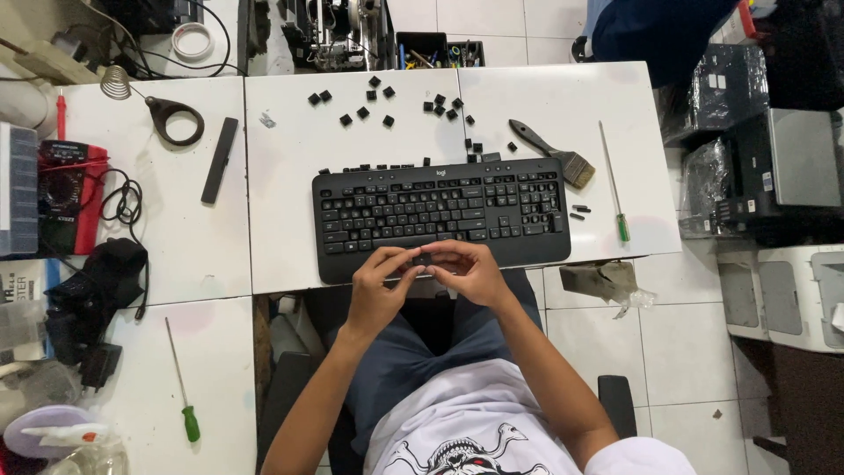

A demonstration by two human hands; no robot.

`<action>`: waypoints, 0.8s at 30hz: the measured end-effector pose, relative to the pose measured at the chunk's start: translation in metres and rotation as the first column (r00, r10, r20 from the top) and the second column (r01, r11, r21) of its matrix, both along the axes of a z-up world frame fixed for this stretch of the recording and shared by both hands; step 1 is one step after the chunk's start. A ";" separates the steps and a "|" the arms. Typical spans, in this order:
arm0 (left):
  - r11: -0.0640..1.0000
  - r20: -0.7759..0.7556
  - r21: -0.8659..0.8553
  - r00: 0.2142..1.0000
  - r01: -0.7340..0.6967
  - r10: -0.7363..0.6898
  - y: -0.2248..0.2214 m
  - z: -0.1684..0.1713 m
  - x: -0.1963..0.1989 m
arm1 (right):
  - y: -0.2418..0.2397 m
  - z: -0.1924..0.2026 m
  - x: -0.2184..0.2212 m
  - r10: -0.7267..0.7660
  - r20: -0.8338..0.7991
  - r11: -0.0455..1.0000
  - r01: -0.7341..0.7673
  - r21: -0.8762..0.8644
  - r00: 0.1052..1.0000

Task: The person is replacing missing or removed keycaps on a computer keyboard by picking them from a pile and pressing them onto the switches.

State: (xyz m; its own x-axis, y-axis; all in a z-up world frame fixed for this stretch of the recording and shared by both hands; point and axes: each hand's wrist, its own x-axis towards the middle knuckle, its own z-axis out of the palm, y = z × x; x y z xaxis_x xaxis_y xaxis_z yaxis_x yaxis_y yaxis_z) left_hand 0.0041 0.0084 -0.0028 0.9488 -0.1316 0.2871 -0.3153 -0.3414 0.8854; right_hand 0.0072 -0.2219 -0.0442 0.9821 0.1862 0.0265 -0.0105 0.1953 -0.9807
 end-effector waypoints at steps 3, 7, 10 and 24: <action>0.994 -0.118 0.026 0.988 0.104 -0.100 0.003 -0.011 -0.001 | -0.005 0.010 -0.006 -0.005 0.089 0.961 0.029 -0.276 0.996; 0.984 -0.285 0.025 0.945 0.175 -0.161 0.006 -0.024 -0.004 | -0.003 0.029 -0.018 0.046 0.159 0.899 0.028 -0.437 0.986; 0.980 -0.436 -0.020 0.880 0.199 -0.188 0.008 -0.026 -0.004 | -0.001 0.024 -0.028 0.059 0.193 0.854 0.050 -0.517 0.979; 0.974 -0.618 -0.191 0.755 0.125 -0.218 -0.002 -0.032 -0.004 | -0.011 0.017 -0.028 0.156 0.292 0.775 0.067 -0.629 0.944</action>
State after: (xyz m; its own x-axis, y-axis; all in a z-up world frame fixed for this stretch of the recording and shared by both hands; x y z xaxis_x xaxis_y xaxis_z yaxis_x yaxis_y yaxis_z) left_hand 0.0003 0.0065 -0.0347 0.8848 -0.3160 -0.3426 0.2892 -0.2043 0.9352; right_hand -0.0206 -0.2334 -0.0267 0.9305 0.3138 0.1891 0.3214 -0.4512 -0.8326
